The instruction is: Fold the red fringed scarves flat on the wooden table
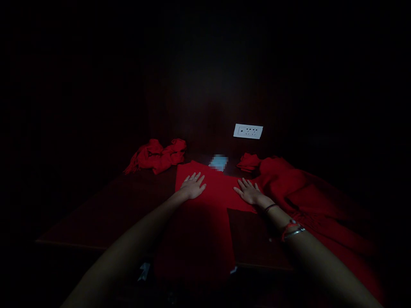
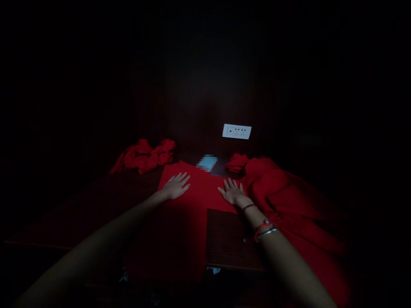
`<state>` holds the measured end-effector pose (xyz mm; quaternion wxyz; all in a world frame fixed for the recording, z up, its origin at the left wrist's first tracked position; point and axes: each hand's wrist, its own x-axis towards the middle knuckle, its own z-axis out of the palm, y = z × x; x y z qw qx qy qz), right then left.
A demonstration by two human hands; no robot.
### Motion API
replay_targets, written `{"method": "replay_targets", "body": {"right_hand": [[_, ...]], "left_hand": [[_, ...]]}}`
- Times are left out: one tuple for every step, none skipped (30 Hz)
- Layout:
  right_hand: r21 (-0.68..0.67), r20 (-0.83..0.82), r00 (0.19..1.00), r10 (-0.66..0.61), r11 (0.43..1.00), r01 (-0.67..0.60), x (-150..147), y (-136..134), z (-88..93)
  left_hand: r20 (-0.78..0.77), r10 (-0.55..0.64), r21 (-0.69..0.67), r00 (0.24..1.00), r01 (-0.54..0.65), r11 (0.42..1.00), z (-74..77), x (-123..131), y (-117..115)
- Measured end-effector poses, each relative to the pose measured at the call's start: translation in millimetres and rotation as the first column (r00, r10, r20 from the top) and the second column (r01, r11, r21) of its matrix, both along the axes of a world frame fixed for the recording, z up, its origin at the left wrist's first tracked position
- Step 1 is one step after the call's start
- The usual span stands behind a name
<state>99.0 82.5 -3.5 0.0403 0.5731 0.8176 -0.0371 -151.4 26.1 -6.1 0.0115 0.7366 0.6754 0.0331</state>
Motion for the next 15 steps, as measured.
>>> {"method": "replay_targets", "body": {"right_hand": [[-0.003,0.003,0.999,-0.033,0.999,0.033,0.6,0.7,0.9],[-0.004,0.001,0.998,-0.060,0.998,0.060,-1.4,0.4,1.8],[0.001,-0.008,0.997,-0.074,0.997,0.074,-6.0,-1.1,2.7],[0.017,-0.027,0.997,-0.066,0.998,0.066,-12.7,-3.8,3.4],[0.041,-0.053,0.998,-0.027,0.999,0.029,-21.0,-7.5,4.0],[0.064,-0.082,0.996,0.042,0.997,-0.036,-30.0,-11.9,4.4],[0.074,-0.105,0.987,0.123,0.991,-0.115,-38.5,-16.2,4.5],[0.069,-0.122,0.973,0.197,0.979,-0.190,-45.3,-19.9,4.3],[0.050,-0.131,0.959,0.251,0.968,-0.246,-49.5,-22.5,3.7],[0.021,-0.132,0.953,0.272,0.962,-0.272,-50.6,-23.4,2.9],[-0.006,-0.124,0.957,0.262,0.964,-0.265,-48.3,-22.6,2.0],[-0.021,-0.111,0.967,0.231,0.972,-0.235,-43.4,-20.5,1.2],[-0.026,-0.095,0.977,0.190,0.981,-0.194,-37.0,-17.6,0.7],[-0.028,-0.080,0.986,0.149,0.988,-0.151,-30.3,-14.6,0.8],[-0.030,-0.067,0.992,0.106,0.994,-0.108,-25.0,-12.4,1.5]], "left_hand": [[0.000,0.013,-0.001,1.000,-0.013,1.000,-0.4,-2.6,-2.0],[-0.002,0.025,0.002,1.000,-0.025,1.000,-1.0,-5.5,-4.0],[-0.005,0.037,0.008,0.999,-0.037,0.999,-1.7,-8.4,-5.9],[-0.009,0.049,0.015,0.999,-0.049,0.999,-2.4,-11.1,-7.7],[-0.011,0.059,0.021,0.998,-0.059,0.998,-2.8,-13.5,-9.3],[-0.011,0.066,0.026,0.998,-0.066,0.997,-3.0,-15.5,-10.6],[-0.009,0.068,0.030,0.998,-0.068,0.997,-3.0,-17.1,-11.6],[-0.007,0.064,0.032,0.998,-0.064,0.997,-2.9,-18.5,-12.3],[-0.002,0.052,0.034,0.999,-0.052,0.998,-2.6,-19.9,-12.8],[0.003,0.033,0.034,0.999,-0.033,0.999,-2.3,-21.2,-13.2],[0.009,0.010,0.034,1.000,-0.010,0.999,-2.0,-22.5,-13.5],[0.016,-0.015,0.032,1.000,0.014,0.999,-1.7,-23.7,-13.8],[0.024,-0.037,0.029,0.999,0.037,0.999,-1.4,-24.7,-14.1],[0.032,-0.054,0.026,0.998,0.053,0.998,-1.1,-25.3,-14.3],[0.040,-0.064,0.022,0.997,0.063,0.998,-0.6,-25.5,-14.6]]}}
